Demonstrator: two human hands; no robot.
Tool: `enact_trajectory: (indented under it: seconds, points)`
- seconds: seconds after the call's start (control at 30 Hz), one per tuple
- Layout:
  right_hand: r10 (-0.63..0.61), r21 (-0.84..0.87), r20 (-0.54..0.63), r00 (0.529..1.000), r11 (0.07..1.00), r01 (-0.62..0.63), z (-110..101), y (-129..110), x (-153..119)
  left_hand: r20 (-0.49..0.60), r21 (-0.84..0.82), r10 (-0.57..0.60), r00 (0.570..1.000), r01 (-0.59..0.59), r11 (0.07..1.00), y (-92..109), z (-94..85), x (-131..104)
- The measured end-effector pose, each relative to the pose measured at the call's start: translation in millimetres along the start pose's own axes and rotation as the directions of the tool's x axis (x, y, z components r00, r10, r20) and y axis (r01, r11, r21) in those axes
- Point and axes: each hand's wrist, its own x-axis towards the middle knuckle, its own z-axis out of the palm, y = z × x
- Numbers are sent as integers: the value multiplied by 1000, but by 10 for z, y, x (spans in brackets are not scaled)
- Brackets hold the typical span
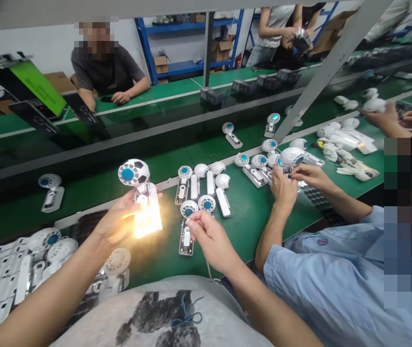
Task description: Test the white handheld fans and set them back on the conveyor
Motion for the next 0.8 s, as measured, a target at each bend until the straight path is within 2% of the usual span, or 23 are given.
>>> enact_trajectory:
  seconds: [0.33,0.47,0.57,0.67,0.8]
  points:
    - [3,-10,11,1000,1000,-2,17,-57,39,-56,82,42,998,-37,996,-30,11,20]
    - [-9,-40,21,1000,999,9,30,-105,57,-5,22,-1,1000,1,1000,-32,8,30]
    - [-31,-95,50,998,995,36,83,-181,78,-46,-27,-38,998,37,999,-53,32,49]
    - [-77,-117,74,994,989,86,170,-235,111,-106,0,-61,992,62,998,-101,76,66]
    - [-102,-130,101,990,985,115,274,-226,160,-106,14,-99,989,101,995,-170,132,57]
